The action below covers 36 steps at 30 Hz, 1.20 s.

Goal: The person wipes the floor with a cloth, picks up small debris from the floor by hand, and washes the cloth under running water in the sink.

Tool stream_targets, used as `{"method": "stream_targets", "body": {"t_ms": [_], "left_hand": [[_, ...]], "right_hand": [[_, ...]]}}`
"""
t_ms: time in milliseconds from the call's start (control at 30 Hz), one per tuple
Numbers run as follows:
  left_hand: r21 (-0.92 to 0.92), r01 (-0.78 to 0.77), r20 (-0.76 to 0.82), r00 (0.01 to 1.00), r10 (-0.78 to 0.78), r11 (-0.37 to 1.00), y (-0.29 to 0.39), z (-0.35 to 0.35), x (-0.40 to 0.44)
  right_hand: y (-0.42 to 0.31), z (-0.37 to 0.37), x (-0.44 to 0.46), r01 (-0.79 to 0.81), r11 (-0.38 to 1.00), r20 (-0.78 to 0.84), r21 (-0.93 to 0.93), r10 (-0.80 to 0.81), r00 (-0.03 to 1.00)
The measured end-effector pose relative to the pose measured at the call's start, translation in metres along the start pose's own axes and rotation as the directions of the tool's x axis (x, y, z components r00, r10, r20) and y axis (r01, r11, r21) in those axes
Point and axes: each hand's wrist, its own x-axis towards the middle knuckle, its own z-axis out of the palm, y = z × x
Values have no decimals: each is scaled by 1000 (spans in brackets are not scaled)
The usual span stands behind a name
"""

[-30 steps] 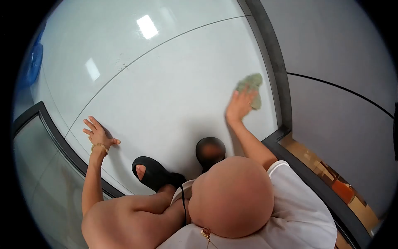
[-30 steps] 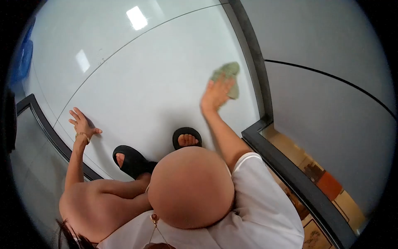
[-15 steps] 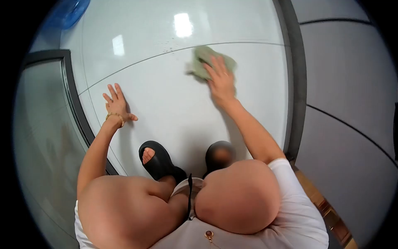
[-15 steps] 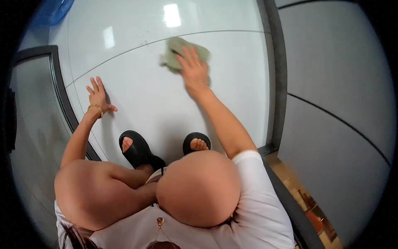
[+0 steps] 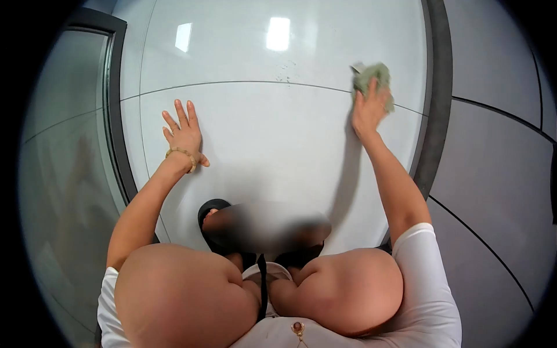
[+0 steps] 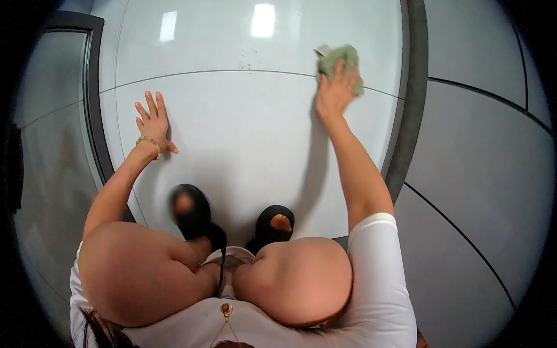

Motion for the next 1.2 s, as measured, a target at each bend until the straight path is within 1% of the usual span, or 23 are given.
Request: {"method": "stream_targets", "body": {"t_ms": [33, 67, 100, 133, 200, 233, 300, 367, 433, 533, 567, 633, 667, 733, 800, 833, 900, 933, 1000, 1033, 1100, 1167, 1200], "left_hand": [[18, 13, 15, 1000, -13, 1000, 1, -1, 0], [14, 20, 10, 1000, -21, 1000, 0, -2, 0], [5, 0, 5, 1000, 0, 1000, -2, -1, 0], [-3, -21, -1, 1000, 21, 1000, -3, 0, -1], [-3, -3, -7, 1000, 3, 1000, -8, 5, 5], [-8, -18, -4, 1000, 18, 1000, -8, 4, 4], [-22, -46, -1, 999, 46, 999, -9, 3, 1], [-32, -50, -12, 999, 50, 998, -10, 3, 0], [-42, -49, -12, 999, 48, 998, -13, 9, 6], [-30, -38, -7, 999, 38, 999, -13, 12, 7], [-33, -45, -40, 998, 44, 998, -15, 16, 8], [-42, -58, -66, 996, 55, 997, -20, 26, 19], [-44, -47, -34, 998, 45, 998, -18, 20, 15], [-41, -35, 1, 999, 36, 999, -17, 19, 15], [-36, -34, -19, 999, 34, 999, -17, 20, 15], [-37, -36, -20, 999, 35, 999, -16, 20, 15], [-20, -15, -5, 1000, 14, 1000, -14, 16, 14], [-21, -14, -9, 1000, 14, 1000, -16, 16, 15], [-11, -38, -21, 999, 38, 999, -17, 18, 14], [-15, -34, -25, 999, 34, 999, -17, 20, 14], [-18, -41, -13, 999, 41, 999, -19, 19, 16], [-33, -50, -21, 999, 49, 998, -21, 22, 17], [-39, -64, -23, 998, 63, 997, -22, 24, 17]], "right_hand": [[-19, 10, 9, 162, 986, -65, 49, -159, 985], [-44, 13, 15, 231, 972, 6, 50, -232, 973], [-68, 11, 15, 328, 943, -9, 65, -328, 945], [-86, 15, 15, 369, 922, -31, 113, -368, 929], [-105, 18, 19, 371, 888, 17, 272, -390, 921], [-109, 12, 20, 378, 883, 14, 278, -397, 918], [-101, -8, 12, 191, 816, 18, 546, -240, 971], [-84, -28, -9, 95, 817, -49, 569, -82, 995], [-53, -30, -41, 73, 802, -136, 592, 9, 991], [-4, -46, -110, -151, 841, -42, 520, 201, 979], [9, -47, -138, -228, 862, 29, 454, 241, 970], [13, -16, -192, -297, 900, 14, 318, 309, 951], [2, -10, -196, -298, 899, 14, 320, 310, 951], [-28, -4, -205, -267, 962, 202, -65, 275, 940], [-56, 3, -185, -208, 976, 221, 58, 191, 956], [-65, 9, -173, -134, 990, 222, 54, 119, 968], [-95, 9, -135, -62, 996, 289, 67, 40, 956], [-106, 12, -121, 28, 991, 220, 135, -57, 974], [-116, 16, -95, 165, 959, 159, 229, -204, 966], [-113, 19, -85, 171, 958, 156, 230, -210, 965], [-101, 20, -65, 140, 833, 58, 535, -202, 978], [-95, 2, -40, 145, 768, -9, 623, -178, 984], [-88, -4, -24, 188, 777, -74, 601, -180, 981]]}}
